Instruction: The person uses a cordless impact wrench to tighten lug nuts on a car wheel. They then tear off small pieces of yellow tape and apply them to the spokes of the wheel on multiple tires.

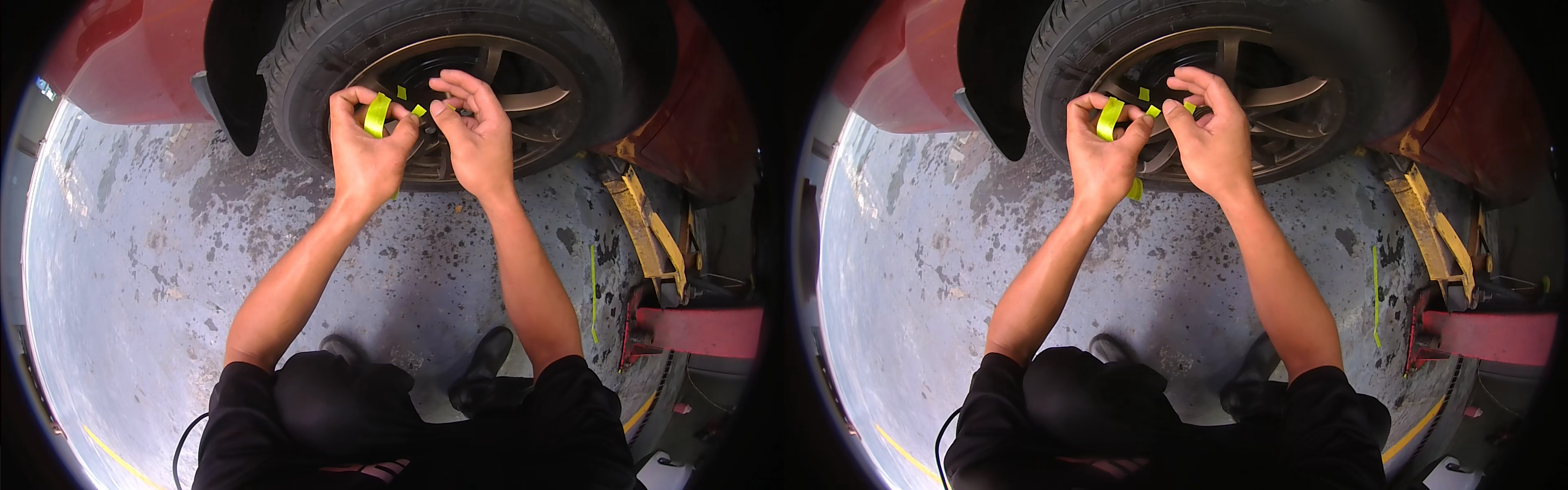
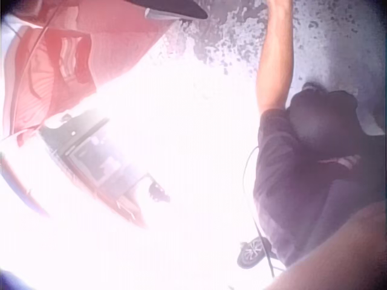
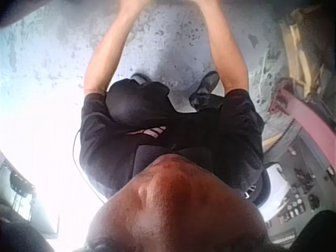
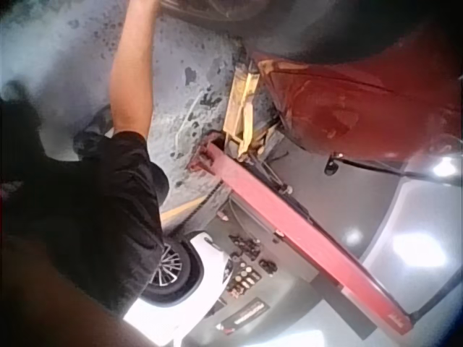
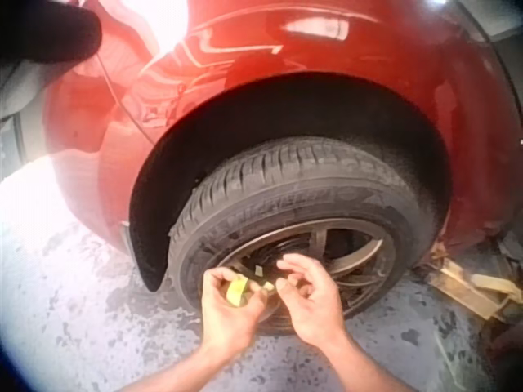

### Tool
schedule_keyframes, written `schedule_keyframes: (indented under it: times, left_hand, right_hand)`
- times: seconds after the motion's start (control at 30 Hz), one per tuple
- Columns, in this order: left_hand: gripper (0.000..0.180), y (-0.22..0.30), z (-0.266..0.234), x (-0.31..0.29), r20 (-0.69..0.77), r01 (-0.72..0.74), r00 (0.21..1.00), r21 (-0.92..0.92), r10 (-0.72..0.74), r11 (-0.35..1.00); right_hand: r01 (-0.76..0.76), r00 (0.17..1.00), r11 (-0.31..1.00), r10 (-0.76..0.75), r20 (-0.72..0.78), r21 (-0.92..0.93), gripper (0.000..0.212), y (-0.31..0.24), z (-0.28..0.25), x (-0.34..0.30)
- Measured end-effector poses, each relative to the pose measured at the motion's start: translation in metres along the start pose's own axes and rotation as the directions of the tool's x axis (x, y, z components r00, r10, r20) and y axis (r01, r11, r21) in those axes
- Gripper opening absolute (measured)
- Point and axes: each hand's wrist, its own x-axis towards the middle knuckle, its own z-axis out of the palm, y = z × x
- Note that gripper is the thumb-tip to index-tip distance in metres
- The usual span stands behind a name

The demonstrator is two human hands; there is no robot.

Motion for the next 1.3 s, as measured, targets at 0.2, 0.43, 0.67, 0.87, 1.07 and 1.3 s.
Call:
schedule_keyframes:
  times: [0.2, 0.43, 0.67, 0.87, 1.07, 1.3]
  left_hand:
    - [0.045, 0.000, 0.001, 0.000, 0.014, -0.002, 1.000, 0.016, 0.002, 1.000]
    - [0.046, -0.009, -0.010, -0.004, -0.005, 0.045, 0.999, 0.055, -0.045, 0.997]
    - [0.045, -0.021, -0.032, -0.013, -0.023, 0.109, 0.994, 0.138, -0.107, 0.984]
    - [0.046, -0.014, -0.030, -0.014, 0.004, 0.087, 0.996, 0.182, -0.089, 0.979]
    - [0.045, -0.015, -0.037, -0.015, 0.012, 0.073, 0.997, 0.203, -0.077, 0.977]
    - [0.045, -0.018, -0.038, -0.017, 0.020, 0.087, 0.996, 0.186, -0.093, 0.979]
  right_hand:
    - [-0.046, 0.991, 0.994, 0.058, 0.117, -0.099, 0.017, -0.001, -0.005, 0.001]
    - [0.065, 0.997, 0.945, -0.051, 0.050, -0.320, 0.011, 0.006, 0.003, 0.011]
    - [0.050, 0.999, 0.926, -0.041, 0.032, -0.374, 0.010, 0.005, 0.019, 0.009]
    - [0.029, 0.999, 0.903, -0.018, 0.029, -0.428, 0.012, 0.011, 0.019, 0.022]
    - [0.011, 0.998, 0.893, 0.017, 0.058, -0.450, 0.013, 0.014, 0.018, 0.027]
    - [0.004, 0.993, 0.896, 0.048, 0.106, -0.445, 0.014, 0.010, 0.012, 0.030]
